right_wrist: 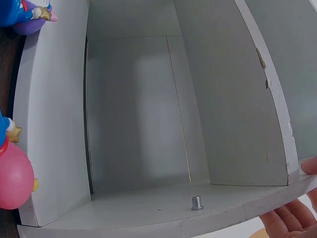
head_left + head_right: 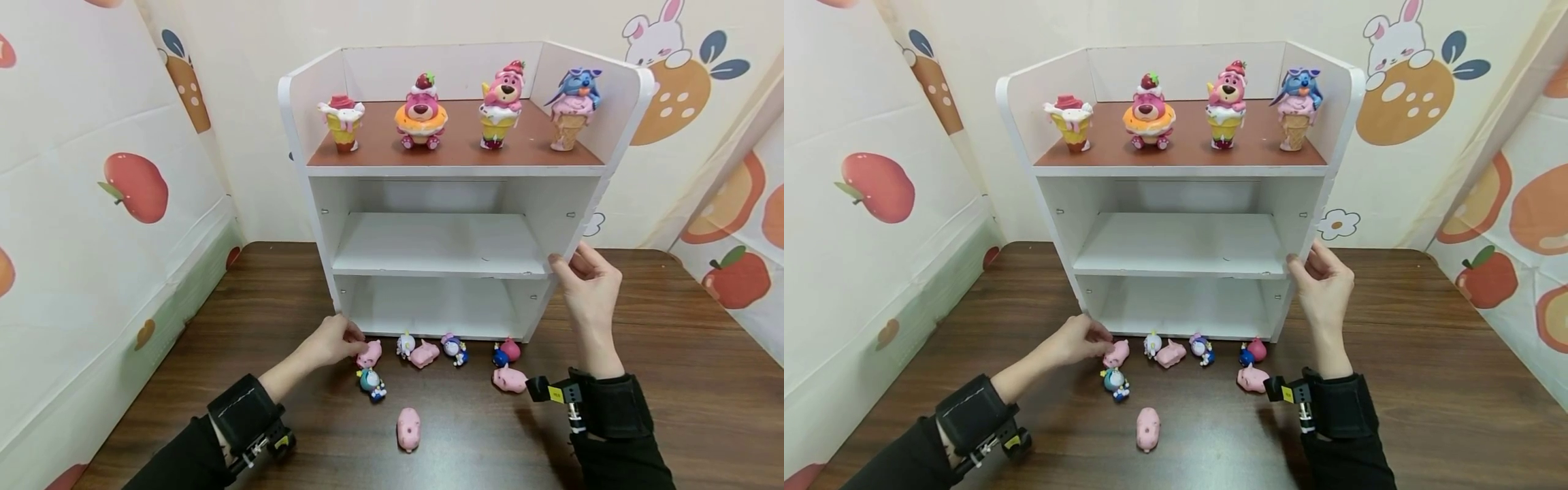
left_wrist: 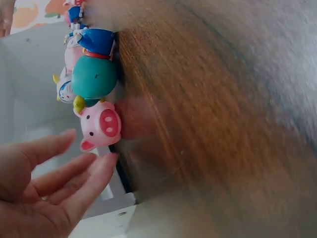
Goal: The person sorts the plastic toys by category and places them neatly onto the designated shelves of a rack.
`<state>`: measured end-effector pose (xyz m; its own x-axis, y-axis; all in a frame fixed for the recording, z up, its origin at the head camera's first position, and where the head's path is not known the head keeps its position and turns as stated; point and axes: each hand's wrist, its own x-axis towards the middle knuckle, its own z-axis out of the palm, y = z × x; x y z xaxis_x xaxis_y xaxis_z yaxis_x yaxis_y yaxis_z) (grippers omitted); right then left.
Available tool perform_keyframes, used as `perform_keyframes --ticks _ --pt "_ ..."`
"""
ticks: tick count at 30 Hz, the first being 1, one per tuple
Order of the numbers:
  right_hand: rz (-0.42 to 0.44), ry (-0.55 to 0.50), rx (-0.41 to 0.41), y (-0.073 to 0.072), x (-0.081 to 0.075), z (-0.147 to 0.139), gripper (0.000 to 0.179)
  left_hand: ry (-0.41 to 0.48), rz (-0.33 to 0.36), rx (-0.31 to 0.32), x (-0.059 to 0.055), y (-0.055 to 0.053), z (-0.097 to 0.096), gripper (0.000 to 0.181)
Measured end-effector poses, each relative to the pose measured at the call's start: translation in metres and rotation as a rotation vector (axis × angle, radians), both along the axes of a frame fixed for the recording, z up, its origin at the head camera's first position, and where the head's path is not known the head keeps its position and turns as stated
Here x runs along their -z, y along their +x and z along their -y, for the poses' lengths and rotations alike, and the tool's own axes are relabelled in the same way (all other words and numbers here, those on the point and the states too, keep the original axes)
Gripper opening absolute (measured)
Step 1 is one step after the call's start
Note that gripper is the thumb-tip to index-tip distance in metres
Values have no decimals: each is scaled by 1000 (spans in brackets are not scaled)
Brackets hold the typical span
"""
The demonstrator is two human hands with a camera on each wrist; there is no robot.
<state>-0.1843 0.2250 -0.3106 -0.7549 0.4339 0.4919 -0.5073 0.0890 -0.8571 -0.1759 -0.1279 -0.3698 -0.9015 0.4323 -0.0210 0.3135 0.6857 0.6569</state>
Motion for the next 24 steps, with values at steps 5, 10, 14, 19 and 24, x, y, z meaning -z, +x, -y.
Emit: perform_keyframes --ticks 5,10,14,19,24 --pt "1 -3 -1 0 0 0 35 -62 -210 249 -4 2 -1 25" --pt "-5 -14 -6 0 0 0 34 -158 -310 404 -2 4 -2 28" --pt "6 -3 -2 -1 -1 0 34 -187 -333 417 2 5 -3 26" --pt "27 20 12 0 -1 -1 35 -185 -327 407 7 7 -4 28" --pt "25 25 17 1 -1 0 35 -217 -325 379 10 7 -6 30"
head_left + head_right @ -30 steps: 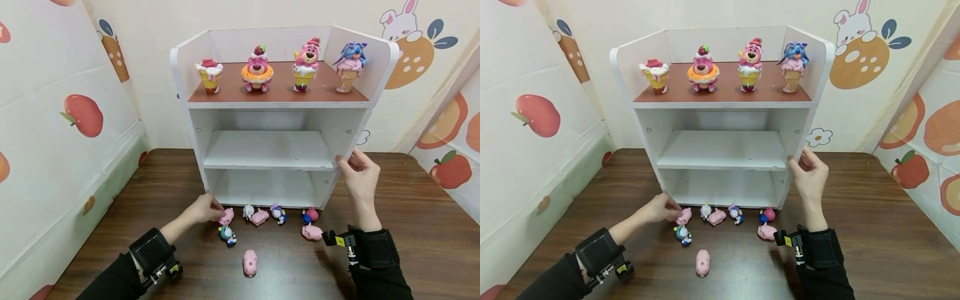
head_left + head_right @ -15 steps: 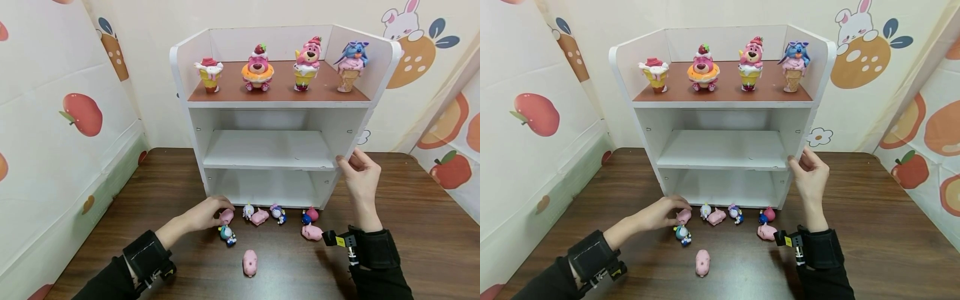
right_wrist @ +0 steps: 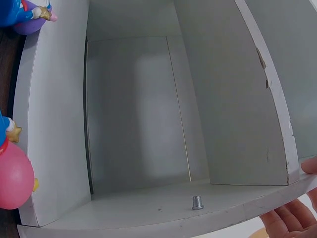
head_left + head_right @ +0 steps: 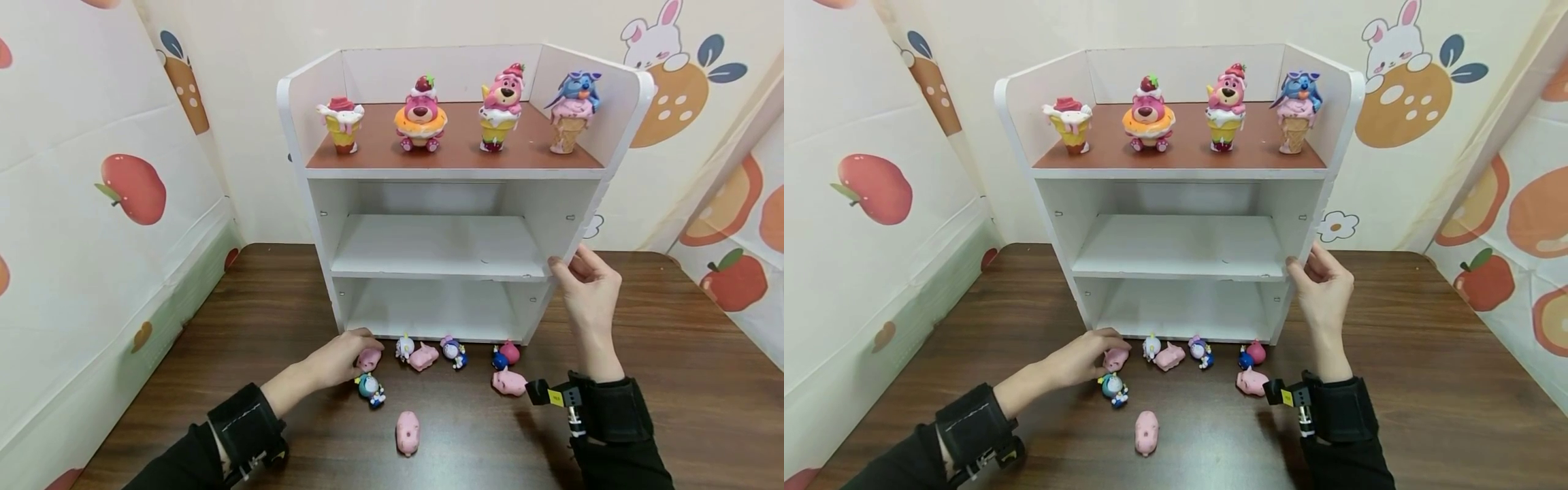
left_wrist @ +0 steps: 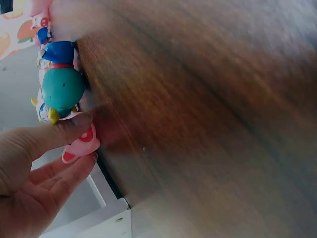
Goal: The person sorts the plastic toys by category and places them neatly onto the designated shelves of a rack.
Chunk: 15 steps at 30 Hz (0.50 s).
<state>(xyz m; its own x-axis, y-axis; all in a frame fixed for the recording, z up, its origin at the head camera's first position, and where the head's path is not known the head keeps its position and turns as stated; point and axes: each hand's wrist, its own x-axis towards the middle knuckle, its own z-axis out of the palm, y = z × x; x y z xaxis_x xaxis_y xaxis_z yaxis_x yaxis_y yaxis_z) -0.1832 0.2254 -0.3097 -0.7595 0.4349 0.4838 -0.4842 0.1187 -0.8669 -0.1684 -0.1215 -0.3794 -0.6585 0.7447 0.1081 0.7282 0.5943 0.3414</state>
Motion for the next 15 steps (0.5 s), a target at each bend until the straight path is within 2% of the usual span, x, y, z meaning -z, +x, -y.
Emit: perform_keyframes --ticks 5,9,15 --pt "-13 -17 -11 0 0 1 35 -19 -2 -46 -1 4 -3 31" --pt "-18 -22 -12 0 0 1 35 -1 -5 -79 -4 6 -5 34" --pt "-28 -19 -15 -1 1 0 34 59 -54 -107 -15 10 -9 37"
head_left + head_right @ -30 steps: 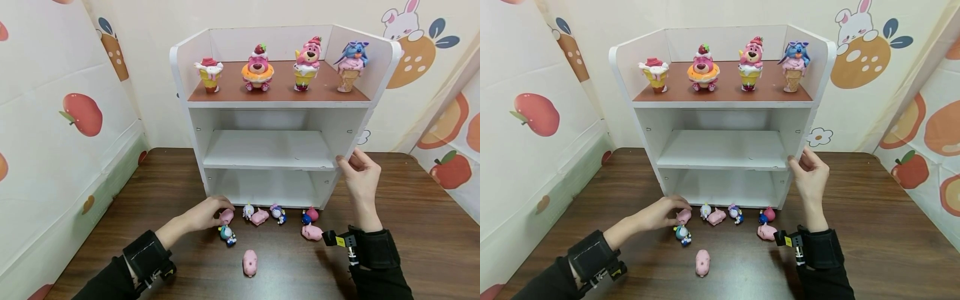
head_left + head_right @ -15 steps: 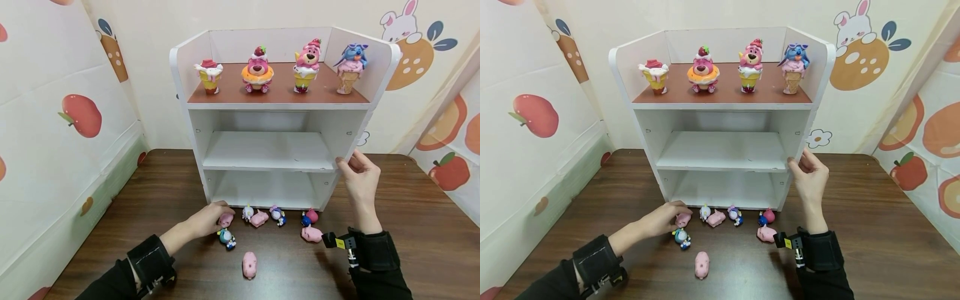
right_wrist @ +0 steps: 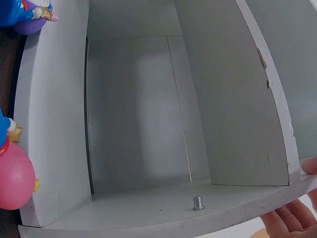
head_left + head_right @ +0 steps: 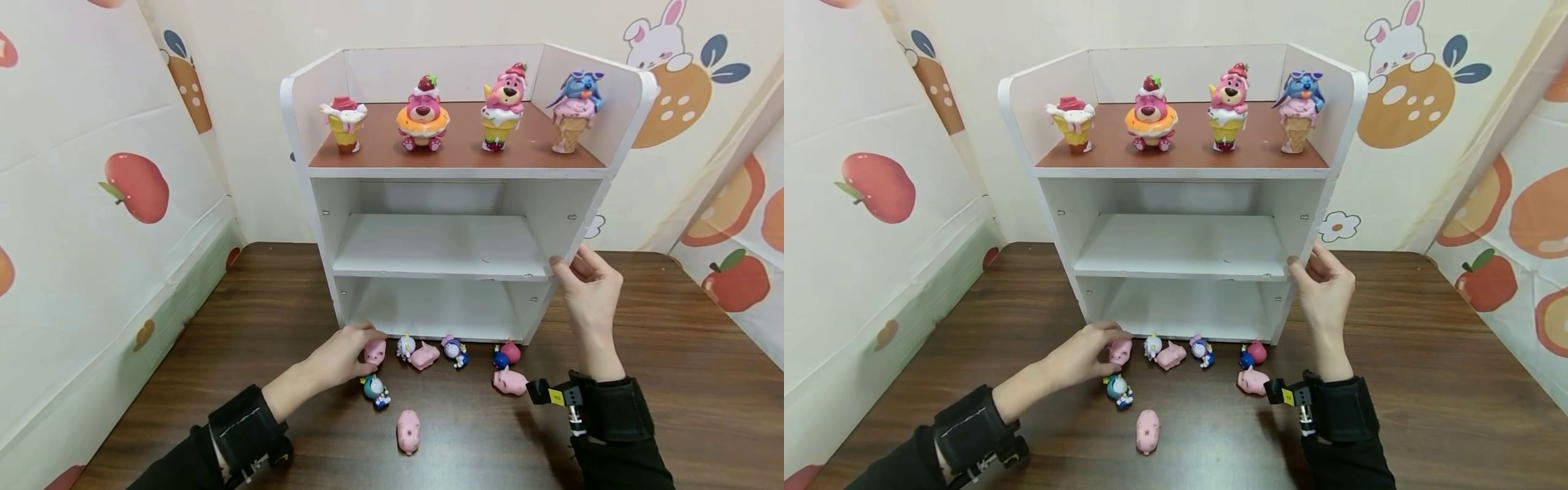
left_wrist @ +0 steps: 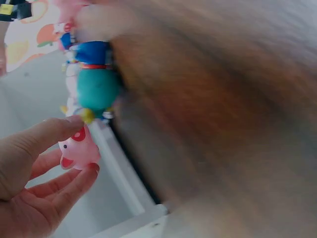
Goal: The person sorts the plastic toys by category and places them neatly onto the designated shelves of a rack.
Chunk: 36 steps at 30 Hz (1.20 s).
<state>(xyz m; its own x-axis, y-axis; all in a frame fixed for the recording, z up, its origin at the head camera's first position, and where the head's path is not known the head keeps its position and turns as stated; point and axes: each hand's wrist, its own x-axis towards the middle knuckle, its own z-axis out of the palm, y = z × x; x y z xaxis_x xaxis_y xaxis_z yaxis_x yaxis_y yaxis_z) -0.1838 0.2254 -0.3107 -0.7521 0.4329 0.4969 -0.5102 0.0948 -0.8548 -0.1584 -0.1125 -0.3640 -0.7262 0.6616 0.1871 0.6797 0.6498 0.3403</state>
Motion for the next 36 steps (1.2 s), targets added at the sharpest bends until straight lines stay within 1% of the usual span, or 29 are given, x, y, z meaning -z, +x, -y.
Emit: perform_keyframes --ticks 4,10,15,19,23,26,30,36 --pt "-11 -19 -7 0 -1 0 34 49 -31 -9 -15 4 -3 39" --pt "-13 -21 -4 0 -1 1 34 95 -70 -52 -40 13 -8 41" --pt "-11 -32 -5 0 0 1 34 140 -118 -53 -63 19 -12 40" --pt "-13 -49 -9 -1 0 0 35 163 -134 -60 -82 20 -12 40" --pt "-9 -54 -12 -1 0 1 35 169 -143 -80 -99 17 -11 41" --pt "-6 -59 -16 -1 0 1 36 158 -144 -101 -109 13 -10 41" --pt "-4 -61 -18 -1 0 1 36 123 -134 -134 -117 4 -9 40" --pt "10 -45 -14 0 0 1 36 69 -155 -165 -125 -11 -10 34"
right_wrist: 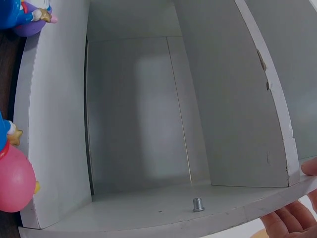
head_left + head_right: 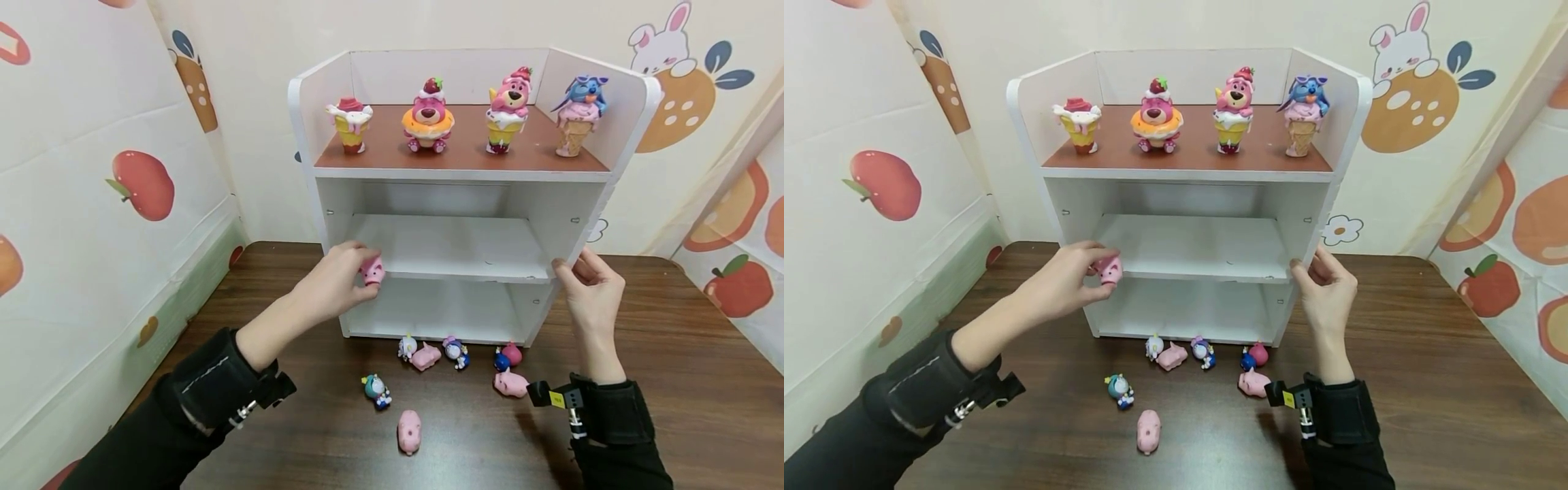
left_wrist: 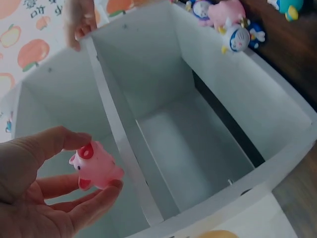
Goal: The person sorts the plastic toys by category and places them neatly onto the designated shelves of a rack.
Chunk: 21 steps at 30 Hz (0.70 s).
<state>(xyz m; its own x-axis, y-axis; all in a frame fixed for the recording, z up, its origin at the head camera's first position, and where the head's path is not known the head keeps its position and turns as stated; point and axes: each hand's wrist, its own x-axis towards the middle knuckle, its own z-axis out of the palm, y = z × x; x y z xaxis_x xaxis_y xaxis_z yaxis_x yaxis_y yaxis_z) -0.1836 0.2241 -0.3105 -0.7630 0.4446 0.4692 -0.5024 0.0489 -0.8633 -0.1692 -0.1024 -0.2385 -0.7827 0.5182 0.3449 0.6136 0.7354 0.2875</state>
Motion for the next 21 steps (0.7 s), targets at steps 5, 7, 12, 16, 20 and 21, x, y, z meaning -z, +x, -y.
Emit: perform_keyframes --ticks 5,7,12,16,20,21 --pt "3 10 0 1 -1 0 37 -34 -9 -40 -3 -12 -2 14" --pt "1 8 -3 1 -1 0 36 -42 -15 -53 -2 -17 -3 7" --pt "7 17 -1 1 0 1 36 -59 7 -113 0 -24 -3 14" --pt "4 13 0 1 0 1 36 -78 16 -150 1 -27 -4 14" --pt "3 21 5 1 0 0 36 -104 1 -155 0 -30 -6 14" --pt "3 25 7 1 0 0 36 -112 -1 -158 0 -30 -6 14"
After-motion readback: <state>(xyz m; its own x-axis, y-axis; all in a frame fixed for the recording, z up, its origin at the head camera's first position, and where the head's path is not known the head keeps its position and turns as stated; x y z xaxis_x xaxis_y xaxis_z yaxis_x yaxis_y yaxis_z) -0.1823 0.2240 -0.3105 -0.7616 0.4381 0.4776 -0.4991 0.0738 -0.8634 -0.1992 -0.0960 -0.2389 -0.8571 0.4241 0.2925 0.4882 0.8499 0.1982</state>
